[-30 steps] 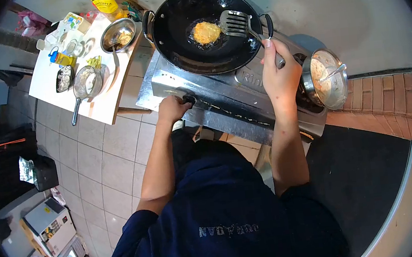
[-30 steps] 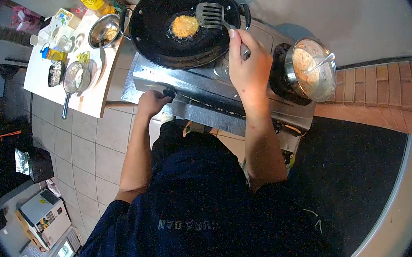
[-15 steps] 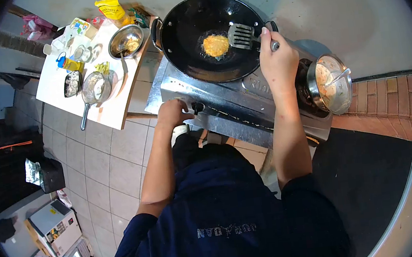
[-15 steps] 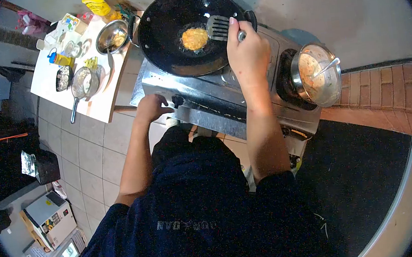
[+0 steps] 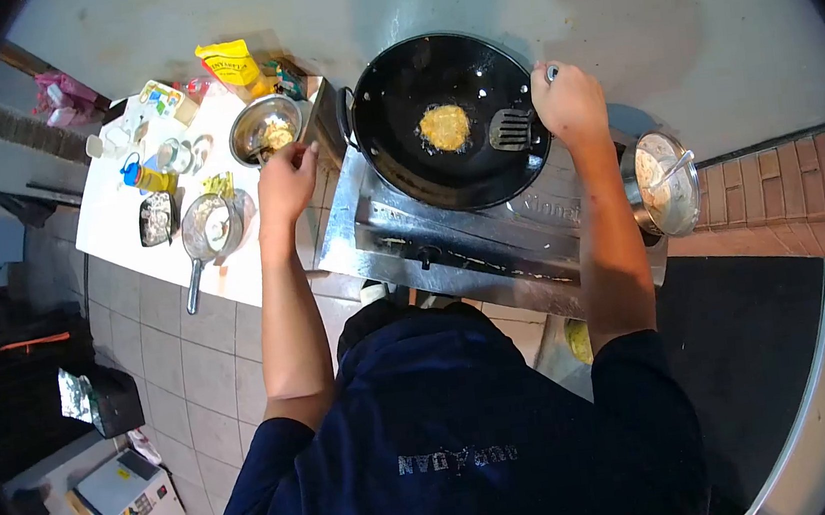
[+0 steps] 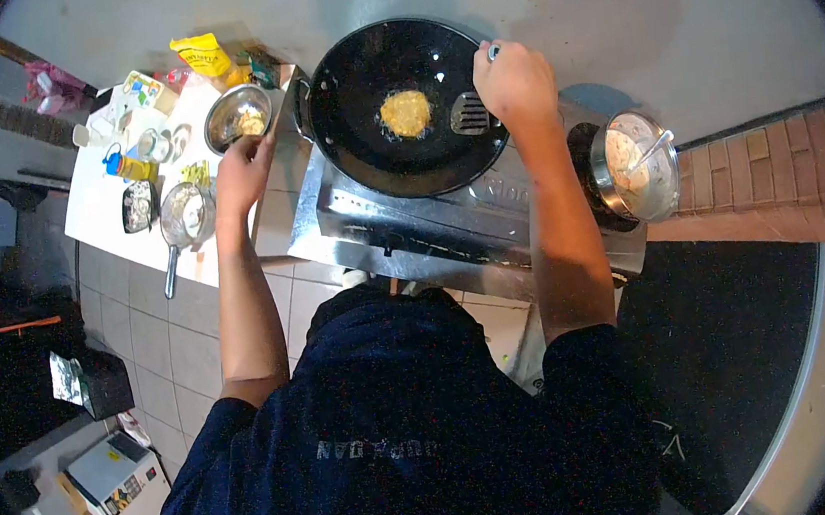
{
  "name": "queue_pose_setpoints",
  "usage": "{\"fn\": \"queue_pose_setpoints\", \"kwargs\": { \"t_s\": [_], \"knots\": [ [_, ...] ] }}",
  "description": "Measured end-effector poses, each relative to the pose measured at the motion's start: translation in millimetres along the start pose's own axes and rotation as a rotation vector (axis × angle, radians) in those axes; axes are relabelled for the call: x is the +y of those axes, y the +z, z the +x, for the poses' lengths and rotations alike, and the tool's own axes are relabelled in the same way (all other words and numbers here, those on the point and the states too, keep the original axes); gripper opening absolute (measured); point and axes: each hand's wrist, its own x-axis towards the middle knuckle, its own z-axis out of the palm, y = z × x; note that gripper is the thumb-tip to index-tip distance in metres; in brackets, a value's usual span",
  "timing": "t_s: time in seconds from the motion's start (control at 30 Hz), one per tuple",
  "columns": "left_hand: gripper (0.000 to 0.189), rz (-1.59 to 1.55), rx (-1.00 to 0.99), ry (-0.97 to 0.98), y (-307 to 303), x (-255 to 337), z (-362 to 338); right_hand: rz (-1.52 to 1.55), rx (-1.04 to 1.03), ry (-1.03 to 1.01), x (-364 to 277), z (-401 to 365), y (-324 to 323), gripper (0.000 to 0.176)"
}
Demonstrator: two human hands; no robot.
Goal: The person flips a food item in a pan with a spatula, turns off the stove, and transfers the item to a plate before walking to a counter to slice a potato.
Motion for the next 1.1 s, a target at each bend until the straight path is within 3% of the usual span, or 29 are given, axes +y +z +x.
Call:
{"fn": "queue_pose_setpoints", "kwargs": {
  "t_s": [0.23,0.4,0.6,0.73,0.83,0.9,1.1],
  "knots": [
    [0.040,-0.074,-0.083,0.062,16.1,27.8,40.5,0.025,-0.007,0.041,16.8,2.5,12.0,0.035],
    [0.037,-0.152,-0.119,0.159,18.6,25.8,54.0,0.222,-0.086,0.219,17.9,-8.0,23.4,0.036],
    [0.038,-0.043,-0.256,0.150,3.7,36.7,57.9,0.402,-0.014,0.241,30.6,-12.5,37.4,0.037],
    [0.038,0.004,-0.249,0.173,4.5,31.8,58.7,0.340,-0.047,0.287,27.0,-9.5,33.4,0.036],
    [0.038,-0.052,-0.249,0.151,6.7,35.0,59.5,0.318,-0.074,0.177,25.1,-0.6,32.3,0.037],
    [0.037,0.012,-0.233,0.148,5.9,37.4,60.0,0.415,-0.172,0.299,29.2,6.0,33.4,0.037],
    [0.037,0.046,-0.218,0.201,8.0,34.1,64.3,0.467,-0.141,0.250,44.5,3.7,47.3,0.037]
  ]
}}
